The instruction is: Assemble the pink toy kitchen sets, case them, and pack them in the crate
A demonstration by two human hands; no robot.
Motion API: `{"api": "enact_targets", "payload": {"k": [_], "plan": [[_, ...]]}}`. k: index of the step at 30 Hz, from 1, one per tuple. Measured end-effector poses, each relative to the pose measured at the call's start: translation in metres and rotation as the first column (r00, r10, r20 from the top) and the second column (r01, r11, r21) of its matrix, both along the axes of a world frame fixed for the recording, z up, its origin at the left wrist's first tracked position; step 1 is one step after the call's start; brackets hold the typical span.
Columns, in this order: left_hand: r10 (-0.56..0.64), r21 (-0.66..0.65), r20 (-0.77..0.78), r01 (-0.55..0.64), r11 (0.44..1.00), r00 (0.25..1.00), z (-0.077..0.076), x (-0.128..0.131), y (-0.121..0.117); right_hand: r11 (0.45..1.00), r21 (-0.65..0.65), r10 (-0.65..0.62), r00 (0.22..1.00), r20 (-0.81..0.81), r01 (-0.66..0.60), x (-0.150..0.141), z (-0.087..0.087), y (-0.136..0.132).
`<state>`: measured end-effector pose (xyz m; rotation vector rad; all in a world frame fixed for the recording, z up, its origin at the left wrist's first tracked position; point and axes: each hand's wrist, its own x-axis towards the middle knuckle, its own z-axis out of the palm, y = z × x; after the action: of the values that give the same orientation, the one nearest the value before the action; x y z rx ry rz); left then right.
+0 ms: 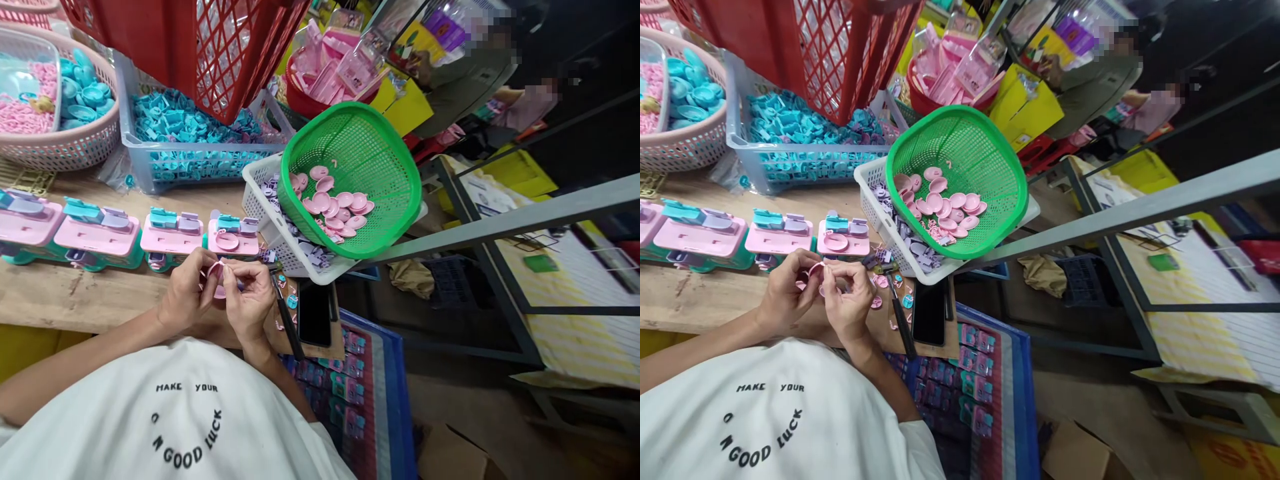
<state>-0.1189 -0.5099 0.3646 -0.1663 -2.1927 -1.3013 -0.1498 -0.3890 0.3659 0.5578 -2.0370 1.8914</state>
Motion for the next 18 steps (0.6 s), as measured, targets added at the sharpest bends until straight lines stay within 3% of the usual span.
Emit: {"api": "enact_targets", "payload": {"k": [3,6,9,11,15,18], "plan": [[0.021,-0.157,-0.100,-0.036,0.987,0.995,-0.004,-0.001,-0.003,0.994,0.093,-0.045,0.995,-0.093,0.054,-0.001,0.003,-0.004],[0.071,-0.165,-0.118,-0.090,0.982,0.991,-0.007,-0.001,-0.005,0.990,0.126,-0.049,0.989,-0.138,0.067,-0.002,0.003,-0.011],[0.122,0.020,0.014,-0.122,0.992,0.992,-0.005,0.003,-0.008,0.981,0.186,-0.030,0.986,-0.162,0.061,0.001,0.002,-0.017],[0.168,0.187,0.121,-0.189,0.964,0.978,-0.002,0.008,-0.013,0.968,0.248,0.022,0.964,-0.264,0.046,0.003,0.001,-0.020],[0.271,0.428,0.270,-0.368,0.826,0.924,0.002,0.017,-0.029,0.909,0.412,0.272,0.839,-0.471,-0.063,0.002,-0.002,-0.029],[0.202,0.579,0.355,-0.384,0.719,0.913,0.007,0.023,-0.041,0.836,0.547,0.361,0.790,-0.496,-0.039,-0.009,-0.004,-0.041]]}}
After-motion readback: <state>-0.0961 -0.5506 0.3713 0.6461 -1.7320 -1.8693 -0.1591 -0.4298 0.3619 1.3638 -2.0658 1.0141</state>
